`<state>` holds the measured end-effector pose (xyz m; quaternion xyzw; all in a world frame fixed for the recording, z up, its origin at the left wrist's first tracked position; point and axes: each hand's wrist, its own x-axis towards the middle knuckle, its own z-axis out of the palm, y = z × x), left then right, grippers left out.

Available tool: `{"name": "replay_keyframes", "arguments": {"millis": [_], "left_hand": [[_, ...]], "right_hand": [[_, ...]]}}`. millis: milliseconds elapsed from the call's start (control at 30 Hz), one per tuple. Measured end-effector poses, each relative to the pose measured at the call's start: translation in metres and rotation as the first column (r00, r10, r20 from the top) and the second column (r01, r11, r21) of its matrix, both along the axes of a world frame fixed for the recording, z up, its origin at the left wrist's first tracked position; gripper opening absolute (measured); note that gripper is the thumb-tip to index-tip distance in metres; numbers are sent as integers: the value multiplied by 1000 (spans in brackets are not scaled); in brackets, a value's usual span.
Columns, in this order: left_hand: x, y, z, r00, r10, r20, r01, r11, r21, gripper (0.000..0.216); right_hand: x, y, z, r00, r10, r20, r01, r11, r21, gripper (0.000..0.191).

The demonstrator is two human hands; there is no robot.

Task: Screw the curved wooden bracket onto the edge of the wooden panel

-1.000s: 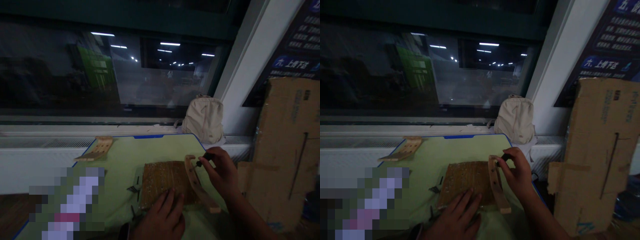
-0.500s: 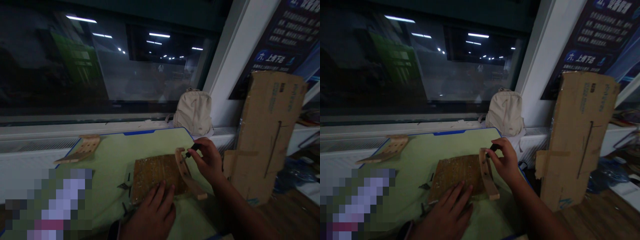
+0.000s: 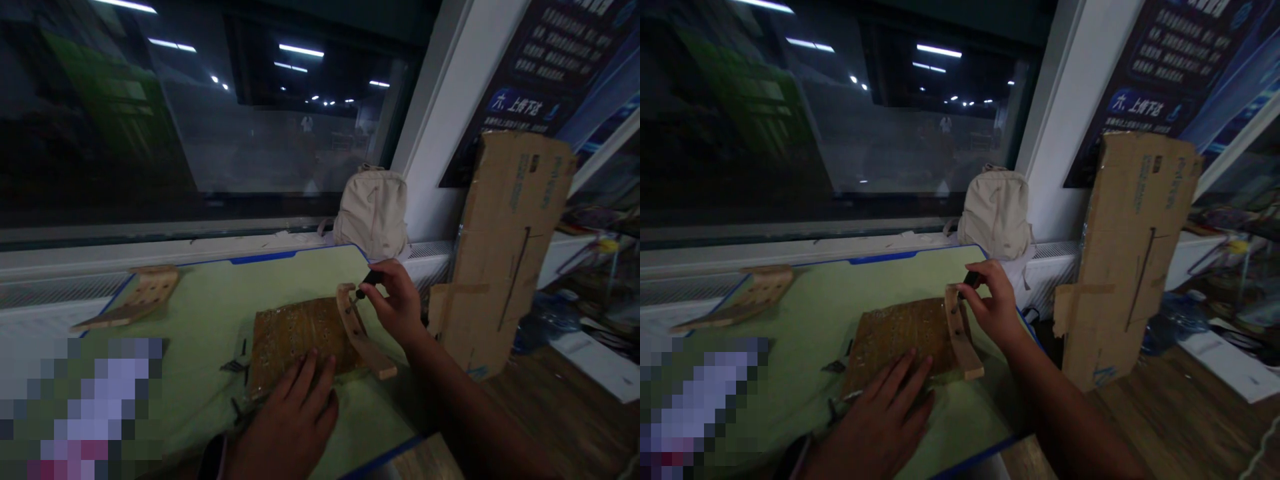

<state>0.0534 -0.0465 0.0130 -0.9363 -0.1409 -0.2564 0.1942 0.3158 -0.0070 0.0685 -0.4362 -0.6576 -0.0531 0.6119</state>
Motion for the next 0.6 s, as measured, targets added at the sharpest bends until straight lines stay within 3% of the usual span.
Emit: {"name": "replay_keyframes", "arguments": {"millis": [100,233,433,600], "left_hand": [[-1,1,3,1000,2,-19,-2,1000,2,31],[-2,2,3,999,8,-34,-8,1000,4,33],[0,2,-2,1000,-3,-18,3,1000,16,33],[1,0,2,1000,8,-7,-8,1000,-5,29]], "right_hand": [[-5,-4,4,992,90,91,-87,996,-28,34],[-13,-6,-1,974,226,14,-223,968,-113,36],[-6,-2,-1,1000,16,10,-16,1000,0,33],[-9,-8,3,989,150,16,-149,988,-49,33]]}}
